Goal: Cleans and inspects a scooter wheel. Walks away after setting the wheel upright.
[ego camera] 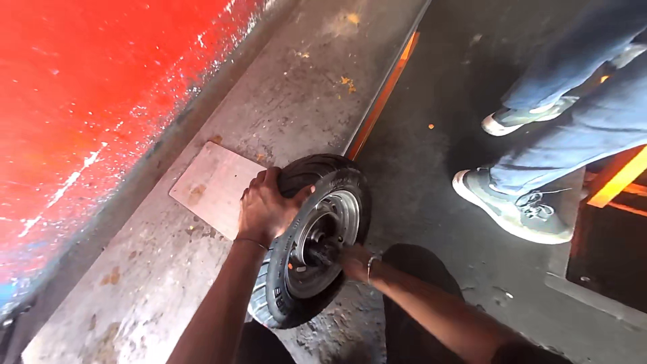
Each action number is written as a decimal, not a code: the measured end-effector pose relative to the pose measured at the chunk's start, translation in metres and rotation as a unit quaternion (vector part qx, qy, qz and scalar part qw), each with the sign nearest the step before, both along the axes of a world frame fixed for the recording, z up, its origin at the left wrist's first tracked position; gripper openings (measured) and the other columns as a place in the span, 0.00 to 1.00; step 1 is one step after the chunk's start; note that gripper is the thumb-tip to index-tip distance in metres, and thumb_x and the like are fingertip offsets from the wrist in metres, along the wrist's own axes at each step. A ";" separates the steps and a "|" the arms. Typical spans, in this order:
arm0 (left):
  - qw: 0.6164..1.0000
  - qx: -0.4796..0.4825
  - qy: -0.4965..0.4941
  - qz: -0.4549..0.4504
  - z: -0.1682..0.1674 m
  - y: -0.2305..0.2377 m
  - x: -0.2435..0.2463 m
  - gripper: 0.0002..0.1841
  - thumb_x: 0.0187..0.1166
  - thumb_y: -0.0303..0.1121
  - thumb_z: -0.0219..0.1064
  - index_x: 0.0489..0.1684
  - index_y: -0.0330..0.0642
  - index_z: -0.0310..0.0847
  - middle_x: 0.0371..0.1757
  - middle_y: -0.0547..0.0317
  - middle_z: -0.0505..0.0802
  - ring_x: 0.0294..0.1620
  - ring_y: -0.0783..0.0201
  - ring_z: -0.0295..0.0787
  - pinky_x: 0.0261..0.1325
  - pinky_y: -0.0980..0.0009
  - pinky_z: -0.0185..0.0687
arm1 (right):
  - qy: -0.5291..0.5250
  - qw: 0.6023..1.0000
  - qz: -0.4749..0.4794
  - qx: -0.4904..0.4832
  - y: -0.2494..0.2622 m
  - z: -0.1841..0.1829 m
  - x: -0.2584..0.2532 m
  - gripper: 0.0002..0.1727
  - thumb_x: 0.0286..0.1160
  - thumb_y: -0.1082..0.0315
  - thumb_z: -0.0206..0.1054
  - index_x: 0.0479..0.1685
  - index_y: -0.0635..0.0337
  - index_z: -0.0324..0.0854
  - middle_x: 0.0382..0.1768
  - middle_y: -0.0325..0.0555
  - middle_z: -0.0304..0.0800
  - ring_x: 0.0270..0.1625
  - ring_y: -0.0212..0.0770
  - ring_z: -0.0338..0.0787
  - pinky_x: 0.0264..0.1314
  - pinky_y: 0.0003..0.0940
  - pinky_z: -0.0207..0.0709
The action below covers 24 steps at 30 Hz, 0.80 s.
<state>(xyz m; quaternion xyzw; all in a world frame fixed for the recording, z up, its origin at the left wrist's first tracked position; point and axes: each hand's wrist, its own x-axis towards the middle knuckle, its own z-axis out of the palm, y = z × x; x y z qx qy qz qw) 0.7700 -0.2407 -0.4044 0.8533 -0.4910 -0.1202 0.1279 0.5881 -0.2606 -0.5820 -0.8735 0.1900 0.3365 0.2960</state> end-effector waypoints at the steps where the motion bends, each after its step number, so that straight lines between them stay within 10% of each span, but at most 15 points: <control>1: 1.000 0.003 0.001 0.001 0.001 0.001 0.000 0.39 0.73 0.63 0.73 0.69 0.36 0.79 0.66 0.36 0.87 0.64 0.35 0.86 0.61 0.32 0.77 | -0.008 0.999 0.011 -0.029 -0.006 -0.001 0.000 0.18 0.84 0.74 0.57 0.67 0.70 0.82 0.75 0.65 0.78 0.75 0.67 0.78 0.70 0.65 0.73; 7: 1.000 0.013 0.009 0.004 -0.001 -0.003 0.003 0.41 0.69 0.64 0.74 0.69 0.36 0.79 0.65 0.38 0.88 0.65 0.36 0.86 0.63 0.34 0.77 | -0.023 0.983 -0.137 0.118 0.032 0.040 0.035 0.22 0.82 0.65 0.61 0.62 0.78 0.80 0.65 0.74 0.82 0.71 0.70 0.81 0.69 0.69 0.71; 10: 1.000 0.015 0.007 0.012 0.001 -0.003 0.004 0.40 0.69 0.64 0.74 0.68 0.37 0.80 0.65 0.38 0.88 0.66 0.37 0.85 0.64 0.34 0.77 | -0.058 0.899 -0.334 0.279 0.019 0.060 0.067 0.14 0.82 0.65 0.64 0.52 0.68 0.82 0.39 0.51 0.88 0.39 0.41 0.88 0.45 0.39 0.80; 13: 1.000 0.014 0.009 0.006 0.002 -0.003 0.005 0.41 0.69 0.64 0.74 0.69 0.37 0.80 0.65 0.38 0.88 0.66 0.37 0.85 0.63 0.34 0.76 | -0.142 0.609 -0.588 0.513 -0.011 0.056 0.056 0.05 0.77 0.76 0.57 0.34 0.63 0.75 0.19 0.44 0.84 0.18 0.32 0.83 0.21 0.23 0.75; 15: 1.000 0.013 0.011 0.004 0.000 -0.003 0.004 0.40 0.69 0.65 0.73 0.68 0.37 0.80 0.65 0.38 0.88 0.66 0.37 0.85 0.63 0.34 0.77 | -0.182 0.378 -0.707 0.570 -0.020 0.052 0.046 0.04 0.77 0.72 0.55 0.37 0.59 0.74 0.23 0.46 0.84 0.20 0.36 0.85 0.21 0.25 0.79; 17: 1.000 0.007 0.011 0.004 0.000 -0.002 0.004 0.40 0.69 0.64 0.74 0.67 0.36 0.80 0.65 0.38 0.88 0.65 0.37 0.86 0.63 0.35 0.77 | -0.215 0.242 -0.752 0.574 -0.017 0.050 0.044 0.05 0.79 0.68 0.55 0.46 0.57 0.73 0.32 0.50 0.87 0.26 0.41 0.89 0.26 0.30 0.83; 24: 1.000 0.006 0.011 -0.002 0.001 -0.004 0.005 0.40 0.69 0.64 0.74 0.68 0.36 0.80 0.65 0.38 0.88 0.66 0.38 0.85 0.64 0.35 0.77 | -0.270 0.237 -0.773 0.522 -0.009 0.028 0.028 0.04 0.74 0.77 0.58 0.39 0.61 0.75 0.32 0.50 0.86 0.29 0.41 0.87 0.31 0.32 0.84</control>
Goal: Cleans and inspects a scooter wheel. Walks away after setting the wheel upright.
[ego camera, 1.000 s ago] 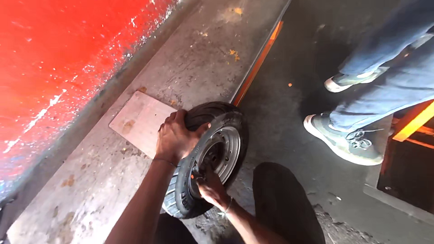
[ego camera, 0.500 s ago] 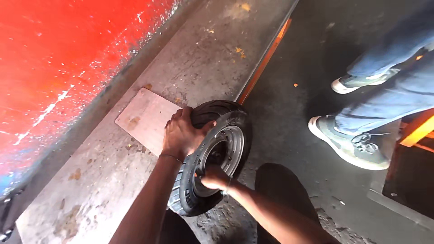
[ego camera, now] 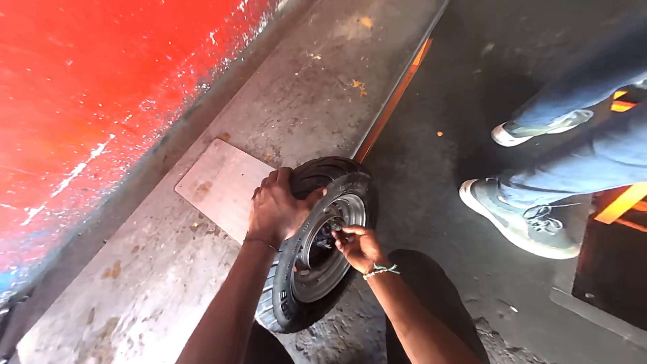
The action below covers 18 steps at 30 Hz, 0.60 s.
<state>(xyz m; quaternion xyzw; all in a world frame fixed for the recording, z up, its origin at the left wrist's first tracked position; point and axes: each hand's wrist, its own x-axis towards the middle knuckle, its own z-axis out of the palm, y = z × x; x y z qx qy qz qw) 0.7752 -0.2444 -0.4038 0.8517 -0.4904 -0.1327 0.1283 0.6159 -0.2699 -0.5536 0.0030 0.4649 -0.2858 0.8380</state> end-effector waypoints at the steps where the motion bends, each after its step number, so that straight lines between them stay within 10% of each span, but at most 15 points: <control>1: 1.000 0.002 0.000 0.002 0.000 -0.001 0.000 0.40 0.69 0.64 0.74 0.68 0.37 0.80 0.65 0.38 0.88 0.66 0.37 0.85 0.64 0.35 0.77 | -0.024 1.000 0.005 -0.006 0.003 0.003 0.003 0.05 0.71 0.80 0.58 0.37 0.62 0.76 0.33 0.50 0.86 0.31 0.42 0.88 0.37 0.35 0.86; 5: 1.000 0.007 0.001 0.005 -0.001 0.002 -0.003 0.41 0.69 0.64 0.74 0.68 0.36 0.80 0.65 0.38 0.88 0.67 0.38 0.85 0.65 0.36 0.76 | -0.047 0.998 0.006 -0.029 0.024 0.018 0.021 0.11 0.66 0.85 0.56 0.38 0.60 0.74 0.30 0.48 0.83 0.29 0.40 0.85 0.33 0.33 0.83; 10: 1.000 0.012 -0.004 0.008 0.000 0.002 -0.003 0.40 0.69 0.65 0.74 0.68 0.37 0.80 0.65 0.39 0.88 0.67 0.39 0.85 0.65 0.36 0.77 | -0.015 0.980 0.131 -0.147 0.059 0.013 0.023 0.32 0.66 0.89 0.57 0.75 0.63 0.62 0.29 0.47 0.84 0.26 0.35 0.87 0.27 0.26 0.80; 18: 1.000 0.012 -0.001 0.010 0.000 0.001 -0.002 0.41 0.69 0.65 0.74 0.69 0.37 0.79 0.66 0.39 0.88 0.67 0.38 0.85 0.64 0.35 0.76 | 0.105 0.894 0.323 -0.291 0.060 -0.001 0.011 0.06 0.84 0.75 0.59 0.43 0.68 0.81 0.29 0.39 0.85 0.31 0.29 0.86 0.39 0.26 0.82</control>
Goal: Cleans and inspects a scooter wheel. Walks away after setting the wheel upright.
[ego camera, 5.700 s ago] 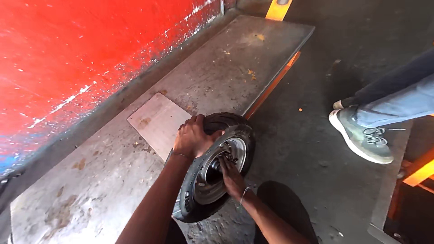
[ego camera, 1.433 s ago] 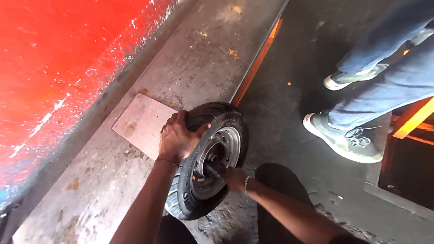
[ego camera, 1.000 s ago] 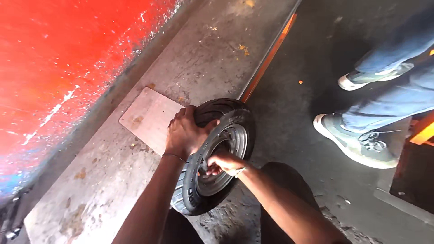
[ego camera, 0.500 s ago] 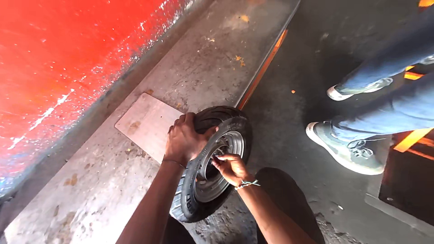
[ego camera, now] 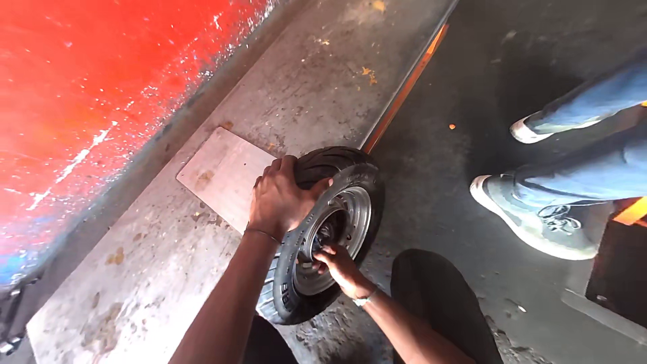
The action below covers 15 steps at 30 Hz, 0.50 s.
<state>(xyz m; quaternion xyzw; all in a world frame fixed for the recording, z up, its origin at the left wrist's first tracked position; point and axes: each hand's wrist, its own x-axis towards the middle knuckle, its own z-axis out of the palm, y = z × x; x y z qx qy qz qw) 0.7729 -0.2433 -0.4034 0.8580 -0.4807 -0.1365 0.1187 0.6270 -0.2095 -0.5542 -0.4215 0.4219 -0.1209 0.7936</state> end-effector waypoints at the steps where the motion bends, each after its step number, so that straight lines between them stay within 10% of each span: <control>1: 1.000 -0.001 0.000 0.001 0.000 0.000 0.000 0.41 0.69 0.65 0.74 0.70 0.37 0.79 0.67 0.39 0.87 0.67 0.38 0.85 0.65 0.35 0.76 | 0.008 0.999 -0.028 0.022 -0.012 0.004 0.003 0.08 0.87 0.73 0.59 0.42 0.68 0.81 0.28 0.39 0.85 0.29 0.29 0.85 0.38 0.25 0.81; 7: 1.000 -0.019 -0.002 -0.005 -0.001 0.000 -0.001 0.39 0.71 0.62 0.75 0.69 0.37 0.80 0.65 0.38 0.87 0.64 0.37 0.86 0.62 0.35 0.77 | -0.073 0.887 -0.312 0.334 -0.057 0.012 0.012 0.05 0.83 0.67 0.59 0.48 0.57 0.74 0.31 0.47 0.82 0.25 0.39 0.85 0.27 0.30 0.84; 15: 1.000 -0.021 -0.004 -0.010 -0.002 0.001 0.000 0.39 0.71 0.62 0.75 0.68 0.36 0.80 0.65 0.38 0.88 0.63 0.38 0.86 0.61 0.34 0.77 | -0.068 0.877 -0.384 0.281 -0.048 0.020 0.013 0.04 0.77 0.78 0.57 0.42 0.61 0.75 0.28 0.47 0.82 0.21 0.36 0.81 0.23 0.26 0.76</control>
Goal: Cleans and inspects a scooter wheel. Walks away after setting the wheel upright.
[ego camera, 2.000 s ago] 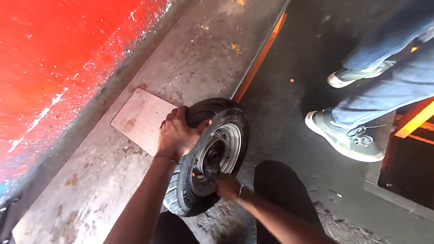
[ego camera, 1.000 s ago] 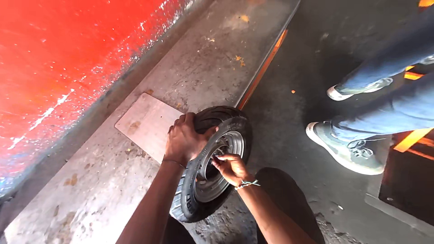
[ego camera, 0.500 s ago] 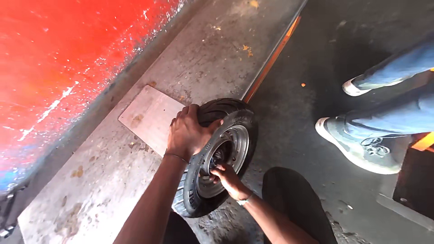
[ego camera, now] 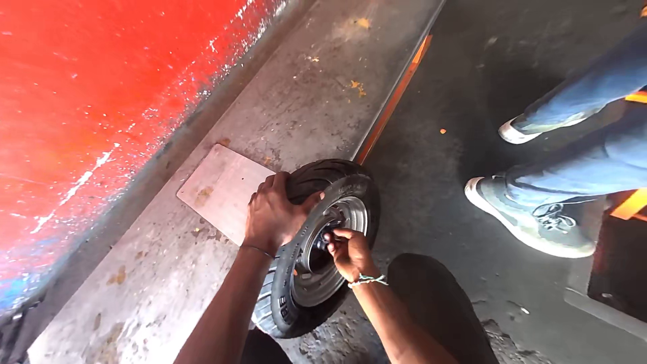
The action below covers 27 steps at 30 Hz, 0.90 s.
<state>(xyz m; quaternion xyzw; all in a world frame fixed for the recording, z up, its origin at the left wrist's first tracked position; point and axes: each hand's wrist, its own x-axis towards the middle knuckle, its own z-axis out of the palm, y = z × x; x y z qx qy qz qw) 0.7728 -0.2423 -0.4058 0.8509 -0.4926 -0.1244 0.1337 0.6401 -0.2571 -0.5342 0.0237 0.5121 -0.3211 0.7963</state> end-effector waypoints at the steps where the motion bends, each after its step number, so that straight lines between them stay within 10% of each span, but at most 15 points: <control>1: 1.000 -0.002 0.000 0.003 0.000 0.000 -0.001 0.39 0.71 0.62 0.75 0.68 0.36 0.80 0.65 0.38 0.88 0.63 0.38 0.86 0.62 0.35 0.77 | 0.001 0.999 0.037 -0.024 0.004 0.001 0.001 0.06 0.77 0.78 0.58 0.45 0.60 0.75 0.29 0.47 0.82 0.22 0.36 0.81 0.22 0.25 0.75; 4: 1.000 0.002 -0.010 0.007 0.000 0.000 -0.002 0.39 0.70 0.62 0.76 0.69 0.36 0.80 0.66 0.39 0.88 0.64 0.38 0.86 0.62 0.36 0.78 | 0.066 0.976 0.169 -0.119 0.012 -0.005 0.009 0.18 0.79 0.79 0.61 0.66 0.59 0.72 0.33 0.49 0.86 0.25 0.35 0.83 0.22 0.25 0.69; 12: 1.000 0.018 -0.021 0.013 0.001 -0.001 -0.003 0.39 0.71 0.63 0.74 0.70 0.38 0.80 0.66 0.39 0.88 0.65 0.37 0.86 0.62 0.34 0.78 | 0.055 0.961 0.210 -0.172 0.034 -0.012 0.017 0.12 0.81 0.79 0.63 0.59 0.62 0.76 0.25 0.43 0.81 0.12 0.27 0.66 0.12 0.20 0.60; 18: 1.000 0.014 -0.014 0.018 0.000 0.000 -0.003 0.39 0.71 0.62 0.75 0.70 0.37 0.80 0.66 0.39 0.87 0.66 0.37 0.85 0.64 0.34 0.77 | 0.128 0.765 0.504 -0.381 0.017 -0.020 -0.002 0.17 0.80 0.69 0.68 0.64 0.66 0.79 0.42 0.48 0.85 0.26 0.31 0.79 0.33 0.29 0.78; 22: 1.000 0.011 -0.010 0.017 0.001 0.000 -0.002 0.39 0.70 0.61 0.77 0.70 0.37 0.80 0.66 0.39 0.88 0.65 0.39 0.86 0.64 0.36 0.78 | 0.031 0.945 0.265 -0.188 0.006 -0.011 0.003 0.11 0.77 0.82 0.62 0.55 0.68 0.72 0.25 0.47 0.85 0.21 0.33 0.84 0.23 0.24 0.77; 27: 1.000 0.016 -0.001 0.018 0.001 0.001 -0.002 0.39 0.70 0.61 0.76 0.70 0.37 0.80 0.68 0.40 0.87 0.66 0.40 0.86 0.65 0.37 0.77 | -0.002 0.996 0.084 0.016 -0.022 -0.018 0.006 0.07 0.72 0.84 0.58 0.42 0.65 0.73 0.27 0.49 0.83 0.23 0.37 0.83 0.27 0.27 0.83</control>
